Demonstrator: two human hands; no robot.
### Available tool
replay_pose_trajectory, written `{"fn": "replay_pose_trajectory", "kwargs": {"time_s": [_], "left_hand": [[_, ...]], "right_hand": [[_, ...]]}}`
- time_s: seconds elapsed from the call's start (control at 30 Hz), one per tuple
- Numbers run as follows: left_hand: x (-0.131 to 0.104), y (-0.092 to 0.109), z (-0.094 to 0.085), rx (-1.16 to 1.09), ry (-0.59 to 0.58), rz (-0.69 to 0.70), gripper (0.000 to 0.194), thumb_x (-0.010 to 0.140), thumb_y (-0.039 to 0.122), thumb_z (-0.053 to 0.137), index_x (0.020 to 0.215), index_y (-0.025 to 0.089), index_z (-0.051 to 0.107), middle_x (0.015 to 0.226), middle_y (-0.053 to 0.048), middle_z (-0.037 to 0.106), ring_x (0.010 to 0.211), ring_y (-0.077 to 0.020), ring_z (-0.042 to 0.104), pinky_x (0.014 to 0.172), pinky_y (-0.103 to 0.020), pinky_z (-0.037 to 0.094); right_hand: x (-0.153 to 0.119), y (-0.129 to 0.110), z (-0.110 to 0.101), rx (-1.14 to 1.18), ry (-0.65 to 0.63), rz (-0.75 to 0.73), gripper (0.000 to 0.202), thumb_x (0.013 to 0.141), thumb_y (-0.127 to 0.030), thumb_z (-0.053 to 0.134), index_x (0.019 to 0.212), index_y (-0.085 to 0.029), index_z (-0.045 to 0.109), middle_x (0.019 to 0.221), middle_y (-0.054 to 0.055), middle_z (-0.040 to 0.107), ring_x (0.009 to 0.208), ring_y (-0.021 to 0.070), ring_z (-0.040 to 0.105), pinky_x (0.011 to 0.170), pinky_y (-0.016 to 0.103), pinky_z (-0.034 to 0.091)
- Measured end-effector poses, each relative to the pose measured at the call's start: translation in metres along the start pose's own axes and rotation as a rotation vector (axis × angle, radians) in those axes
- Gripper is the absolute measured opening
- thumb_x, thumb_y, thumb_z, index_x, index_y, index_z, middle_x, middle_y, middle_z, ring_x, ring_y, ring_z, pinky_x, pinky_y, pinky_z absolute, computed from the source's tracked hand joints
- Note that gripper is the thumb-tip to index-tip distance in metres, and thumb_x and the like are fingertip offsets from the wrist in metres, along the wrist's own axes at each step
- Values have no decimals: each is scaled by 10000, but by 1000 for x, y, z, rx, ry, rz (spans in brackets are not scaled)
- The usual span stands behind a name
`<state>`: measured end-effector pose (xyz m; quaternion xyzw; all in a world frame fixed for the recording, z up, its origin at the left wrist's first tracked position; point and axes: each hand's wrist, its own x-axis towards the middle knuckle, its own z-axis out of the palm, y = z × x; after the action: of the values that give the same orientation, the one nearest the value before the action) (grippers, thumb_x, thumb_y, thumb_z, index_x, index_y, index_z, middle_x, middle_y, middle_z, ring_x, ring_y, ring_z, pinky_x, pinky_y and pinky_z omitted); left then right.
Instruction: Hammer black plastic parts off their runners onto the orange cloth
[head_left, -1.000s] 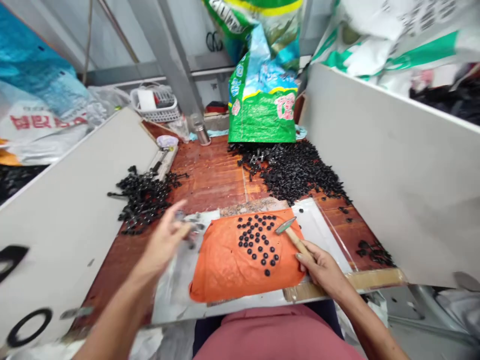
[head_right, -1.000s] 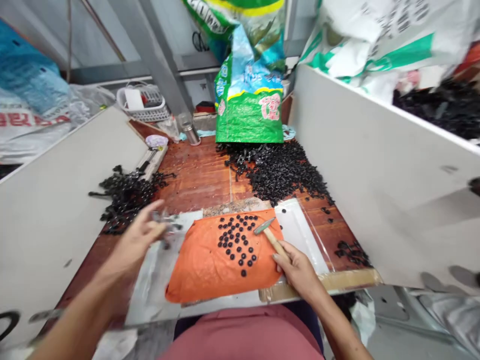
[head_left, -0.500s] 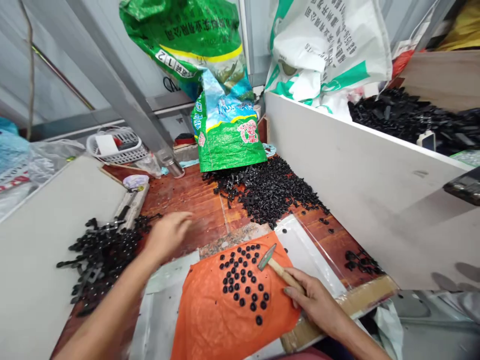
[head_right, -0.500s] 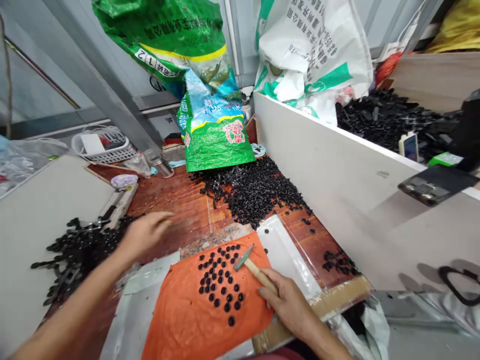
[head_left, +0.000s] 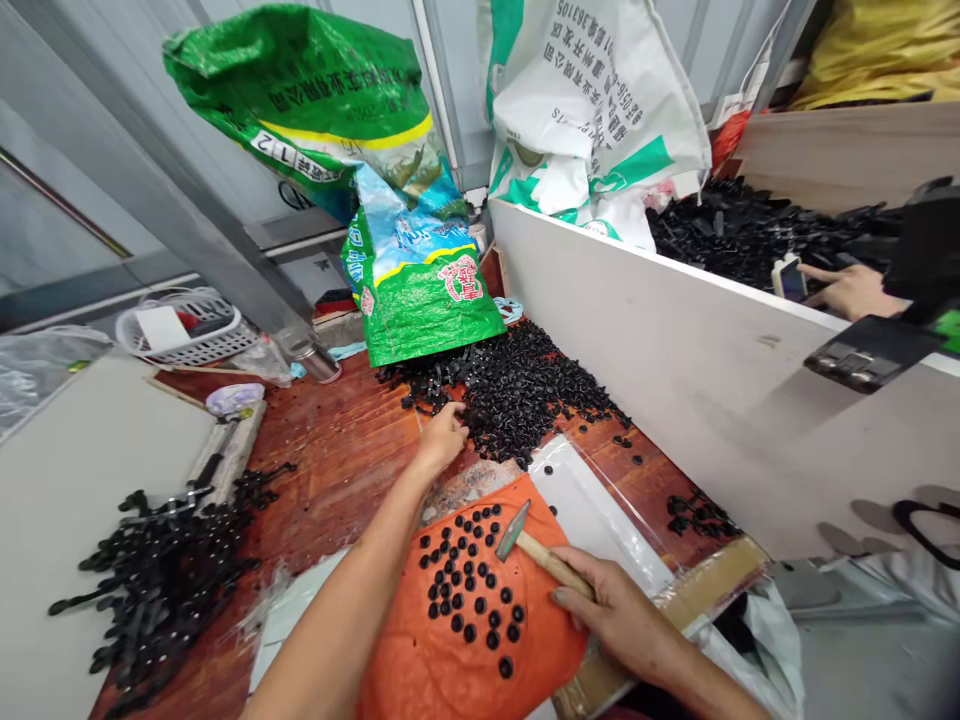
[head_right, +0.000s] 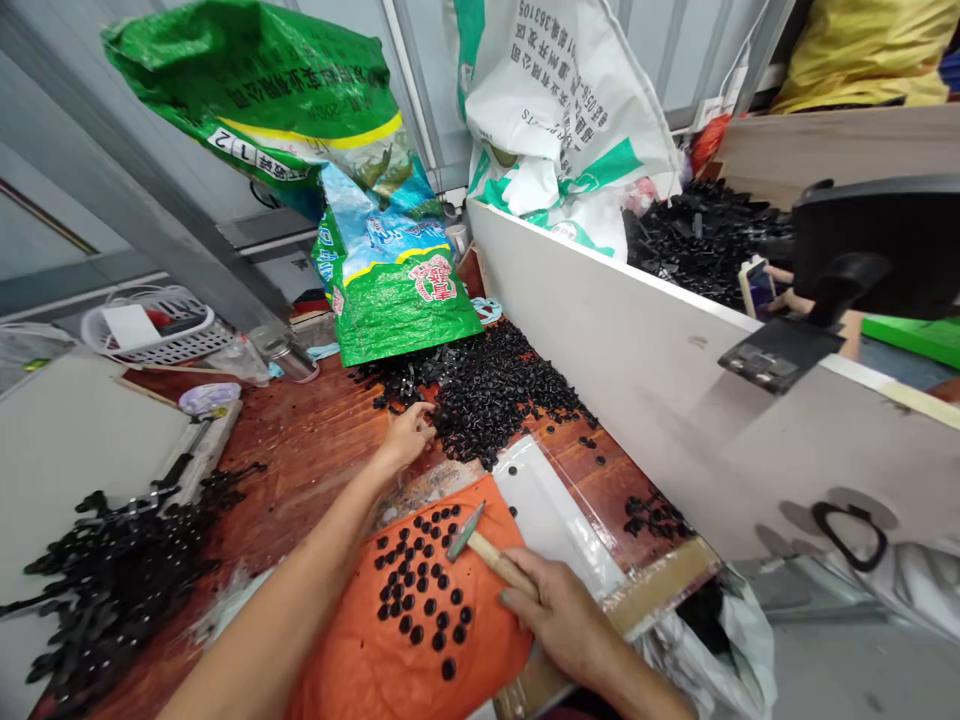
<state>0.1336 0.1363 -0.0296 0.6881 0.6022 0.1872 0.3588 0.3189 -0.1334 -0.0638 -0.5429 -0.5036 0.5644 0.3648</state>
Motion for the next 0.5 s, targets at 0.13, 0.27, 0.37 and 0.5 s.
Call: {"fn": "replay_pose_trajectory", "kwargs": {"time_s": [0.13,0.27,0.37,0.5], "left_hand": [[-33,-7,-24,-293,-30,-35,433,863,325,638,1245,182,491,671,60,582,562,-118,621,592,-232,499],[-92,-14,-51,-572,-132,-51,480,811,438,734,1151,203,490,796,-15,699,635,-138,680,637,-264,549],[-141,-22,-64,-895,-274,-81,539,781,425,814,1191,212,537,842,-31,726,611,-118,664,615,-229,512],[-191,-30,-62,-963,-276,-138,517,797,514,797,1162,179,651,803,-36,712,569,-94,603,602,-215,450]], "right_hand": [[1,4,0,-7,1,5,349,923,-264,574,1253,-252,684,760,-38,588,697,165,517,644,259,380],[1,5,-1,-14,-26,7,364,938,-344,582,1277,-246,673,769,-32,576,716,169,502,642,260,370],[3,8,-2,-16,-32,16,417,952,-413,575,1318,-227,651,745,-31,551,691,165,484,632,262,366],[5,15,-3,-16,-15,24,511,924,-508,608,1336,-209,639,706,-34,534,640,160,480,595,260,364]]}}
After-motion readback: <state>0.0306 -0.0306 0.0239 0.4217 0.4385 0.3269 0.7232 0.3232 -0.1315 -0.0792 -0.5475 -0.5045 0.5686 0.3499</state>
